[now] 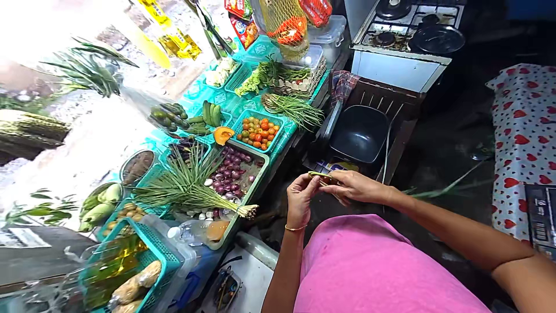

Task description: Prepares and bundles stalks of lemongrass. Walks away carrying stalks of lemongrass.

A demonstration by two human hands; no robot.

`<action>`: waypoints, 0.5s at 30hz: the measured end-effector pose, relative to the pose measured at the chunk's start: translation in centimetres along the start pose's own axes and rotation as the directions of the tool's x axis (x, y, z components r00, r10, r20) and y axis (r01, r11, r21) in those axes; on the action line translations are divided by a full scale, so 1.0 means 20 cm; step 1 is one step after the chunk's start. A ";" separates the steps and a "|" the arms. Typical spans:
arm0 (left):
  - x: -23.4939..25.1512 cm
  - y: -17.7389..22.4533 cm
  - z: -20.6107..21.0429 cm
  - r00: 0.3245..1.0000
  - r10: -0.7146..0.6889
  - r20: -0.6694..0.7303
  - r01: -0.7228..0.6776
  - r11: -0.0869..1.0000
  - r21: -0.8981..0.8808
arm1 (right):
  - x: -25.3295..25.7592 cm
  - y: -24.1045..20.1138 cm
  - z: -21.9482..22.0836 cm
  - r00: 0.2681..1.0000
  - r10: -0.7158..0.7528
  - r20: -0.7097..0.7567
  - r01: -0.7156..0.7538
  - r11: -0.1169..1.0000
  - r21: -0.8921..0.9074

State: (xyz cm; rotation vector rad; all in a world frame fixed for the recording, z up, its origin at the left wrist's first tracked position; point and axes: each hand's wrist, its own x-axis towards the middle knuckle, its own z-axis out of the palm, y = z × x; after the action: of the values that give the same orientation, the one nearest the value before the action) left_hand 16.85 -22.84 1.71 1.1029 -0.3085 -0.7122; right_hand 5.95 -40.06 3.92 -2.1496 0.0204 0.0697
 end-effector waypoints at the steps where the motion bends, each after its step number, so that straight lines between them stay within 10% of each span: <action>1: 0.00 0.00 -0.01 1.000 -0.003 -0.006 0.003 1.000 -0.011 | 0.00 0.01 0.00 0.999 0.008 0.039 -0.011 0.996 0.090; 6: 0.05 0.02 -0.12 0.938 -0.066 0.340 -0.080 0.914 0.397 | -0.01 -0.01 -0.09 0.939 0.118 0.323 -0.091 0.991 -0.097; 11: 0.14 0.17 -0.06 0.554 -0.632 0.542 -0.356 0.409 0.840 | 0.00 -0.09 -0.07 0.867 0.178 0.465 0.007 0.929 -0.369; 15: 0.15 0.21 -0.07 0.462 -0.559 0.689 -0.354 0.596 0.721 | -0.01 -0.04 -0.24 0.867 -0.003 0.499 -0.043 0.996 0.082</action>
State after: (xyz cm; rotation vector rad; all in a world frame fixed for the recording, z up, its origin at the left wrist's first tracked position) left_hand 21.29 -22.77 4.46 1.5278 -1.6805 -1.3490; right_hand 5.94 -43.57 7.23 -1.9819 -0.2519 0.6255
